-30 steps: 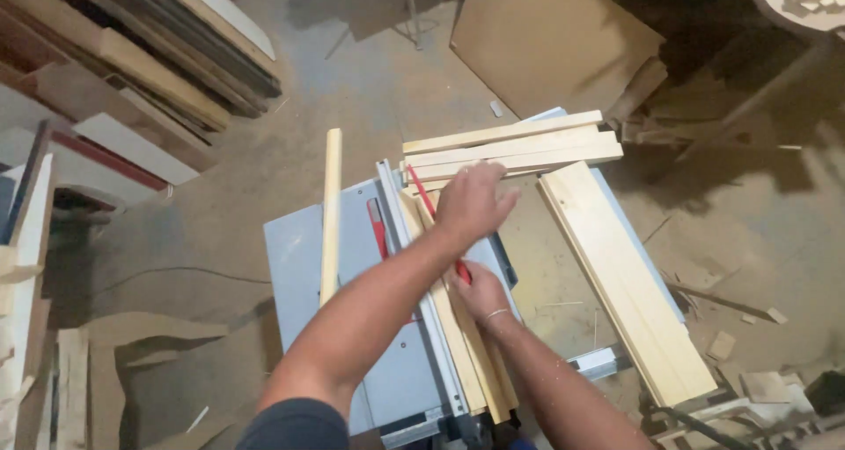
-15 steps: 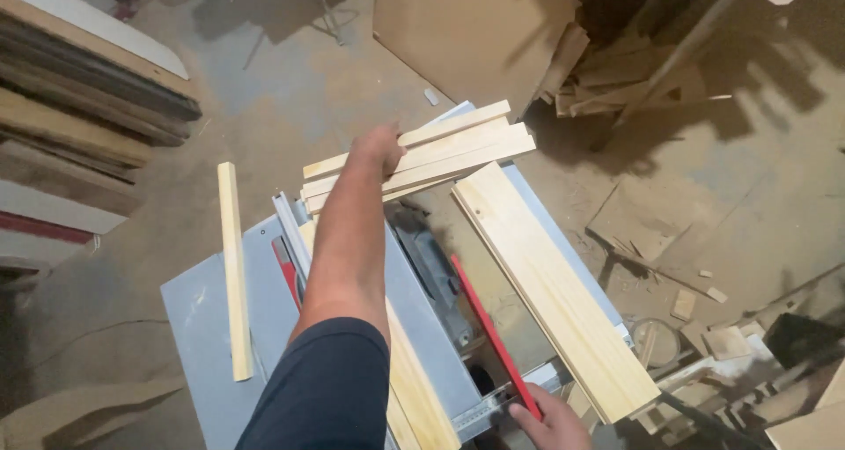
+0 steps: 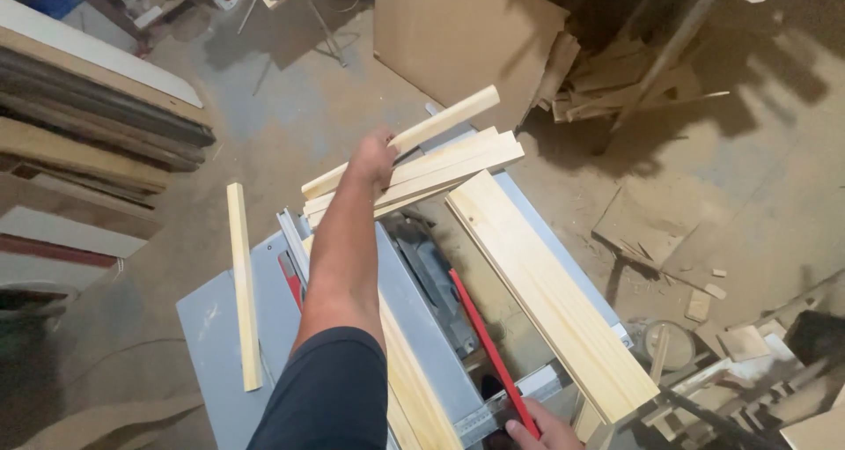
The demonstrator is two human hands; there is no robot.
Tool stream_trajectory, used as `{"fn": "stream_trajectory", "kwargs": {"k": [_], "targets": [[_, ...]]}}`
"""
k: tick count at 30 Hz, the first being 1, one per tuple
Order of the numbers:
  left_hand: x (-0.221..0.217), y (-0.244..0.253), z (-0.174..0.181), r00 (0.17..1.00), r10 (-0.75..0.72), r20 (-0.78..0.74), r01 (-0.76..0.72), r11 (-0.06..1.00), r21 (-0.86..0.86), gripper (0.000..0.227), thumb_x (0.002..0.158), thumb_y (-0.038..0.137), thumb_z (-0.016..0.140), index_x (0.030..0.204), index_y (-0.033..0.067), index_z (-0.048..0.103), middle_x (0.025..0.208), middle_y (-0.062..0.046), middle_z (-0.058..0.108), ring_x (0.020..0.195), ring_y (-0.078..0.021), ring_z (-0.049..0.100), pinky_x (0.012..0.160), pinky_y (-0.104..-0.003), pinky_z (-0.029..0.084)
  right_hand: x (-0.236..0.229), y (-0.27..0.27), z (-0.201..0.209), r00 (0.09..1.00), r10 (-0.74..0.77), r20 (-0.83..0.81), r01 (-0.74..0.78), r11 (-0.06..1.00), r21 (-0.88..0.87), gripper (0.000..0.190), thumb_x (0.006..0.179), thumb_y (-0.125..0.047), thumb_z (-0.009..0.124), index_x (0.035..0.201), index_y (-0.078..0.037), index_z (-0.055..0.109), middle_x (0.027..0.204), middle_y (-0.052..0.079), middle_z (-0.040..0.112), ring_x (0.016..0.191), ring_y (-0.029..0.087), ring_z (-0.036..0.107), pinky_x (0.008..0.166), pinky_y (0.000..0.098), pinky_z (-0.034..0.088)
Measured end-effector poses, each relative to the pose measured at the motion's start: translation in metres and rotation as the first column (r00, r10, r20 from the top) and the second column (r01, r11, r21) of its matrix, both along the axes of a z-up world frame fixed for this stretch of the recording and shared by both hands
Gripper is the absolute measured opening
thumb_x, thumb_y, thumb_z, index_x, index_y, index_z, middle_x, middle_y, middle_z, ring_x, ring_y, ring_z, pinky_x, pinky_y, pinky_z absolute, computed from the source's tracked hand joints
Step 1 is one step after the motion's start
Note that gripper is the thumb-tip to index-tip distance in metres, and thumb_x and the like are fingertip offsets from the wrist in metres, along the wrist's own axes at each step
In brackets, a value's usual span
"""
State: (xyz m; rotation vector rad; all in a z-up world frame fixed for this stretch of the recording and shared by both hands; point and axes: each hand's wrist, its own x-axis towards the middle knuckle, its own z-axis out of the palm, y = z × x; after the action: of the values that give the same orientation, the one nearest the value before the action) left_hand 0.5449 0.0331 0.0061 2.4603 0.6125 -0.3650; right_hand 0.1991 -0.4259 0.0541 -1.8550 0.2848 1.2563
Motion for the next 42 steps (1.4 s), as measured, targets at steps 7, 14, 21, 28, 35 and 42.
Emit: {"fn": "stream_trajectory", "kwargs": {"k": [7,14,21,28,35,42], "targets": [[-0.013,-0.034,0.023,0.991,-0.03,-0.127,0.022,0.998,-0.06,0.053,0.091,0.017,0.039,0.134,0.0183,0.07,0.111,-0.017,0.071,0.097,-0.0353,0.066,0.082,-0.042,0.054,0.017,-0.014,0.005,0.962,-0.017,-0.272,0.023,1.0,0.018,0.057,0.096,-0.032,0.066,0.151,-0.022,0.053,0.138,0.006,0.074,0.13,0.022,0.069,0.112,0.0338,0.049],[-0.049,-0.075,0.07,0.964,-0.229,-0.135,0.244,0.965,0.102,0.077,0.086,0.063,0.048,0.144,0.0131,0.047,0.146,-0.021,0.053,0.131,-0.0399,0.052,0.105,-0.05,0.043,0.004,-0.033,-0.015,0.995,0.04,0.088,-0.017,0.968,-0.251,0.046,0.09,-0.045,0.066,0.135,-0.035,0.067,0.125,-0.004,0.079,0.114,0.016,0.075,0.102,0.0321,0.056],[-0.062,-0.074,0.04,0.886,-0.432,-0.166,0.463,0.807,0.367,0.13,0.066,0.052,0.092,0.164,0.0146,0.015,0.147,-0.016,0.046,0.133,-0.0391,0.046,0.107,-0.053,0.041,0.084,-0.052,0.078,0.942,-0.029,0.335,0.211,0.827,-0.522,0.04,0.105,-0.041,0.052,0.134,-0.014,0.062,0.112,0.009,0.055,0.068,0.021,0.061,0.062,0.0321,0.061],[-0.067,-0.079,0.034,0.92,-0.387,-0.065,0.382,0.844,0.377,0.108,0.063,0.032,0.088,0.154,0.0133,0.032,0.135,-0.016,0.053,0.126,-0.0388,0.052,0.107,-0.051,0.042,0.059,-0.137,-0.021,0.978,-0.163,0.13,0.206,0.861,-0.465,0.071,0.088,-0.056,0.061,0.143,-0.011,0.067,0.125,0.022,0.073,0.111,0.038,0.067,0.099,0.048,0.044],[-0.083,-0.094,0.045,0.923,-0.375,-0.083,0.379,0.856,0.351,0.106,0.069,0.034,0.087,0.156,0.0137,0.031,0.143,-0.018,0.051,0.131,-0.0357,0.051,0.11,-0.05,0.041,0.013,-0.176,-0.123,0.825,-0.537,0.174,0.56,0.817,-0.134,0.054,0.096,-0.031,0.065,0.138,0.003,0.065,0.092,0.03,0.067,0.076,0.044,0.061,0.071,0.0474,0.043],[-0.101,-0.107,0.072,0.945,-0.305,-0.118,0.327,0.906,0.269,0.095,0.075,0.019,0.078,0.158,0.0146,0.031,0.149,-0.016,0.05,0.144,-0.0372,0.049,0.122,-0.055,0.035,0.002,-0.175,-0.13,0.774,-0.599,0.205,0.609,0.793,0.017,0.049,0.099,-0.027,0.064,0.134,0.007,0.059,0.073,0.032,0.059,0.054,0.045,0.054,0.052,0.049,0.042]]}}
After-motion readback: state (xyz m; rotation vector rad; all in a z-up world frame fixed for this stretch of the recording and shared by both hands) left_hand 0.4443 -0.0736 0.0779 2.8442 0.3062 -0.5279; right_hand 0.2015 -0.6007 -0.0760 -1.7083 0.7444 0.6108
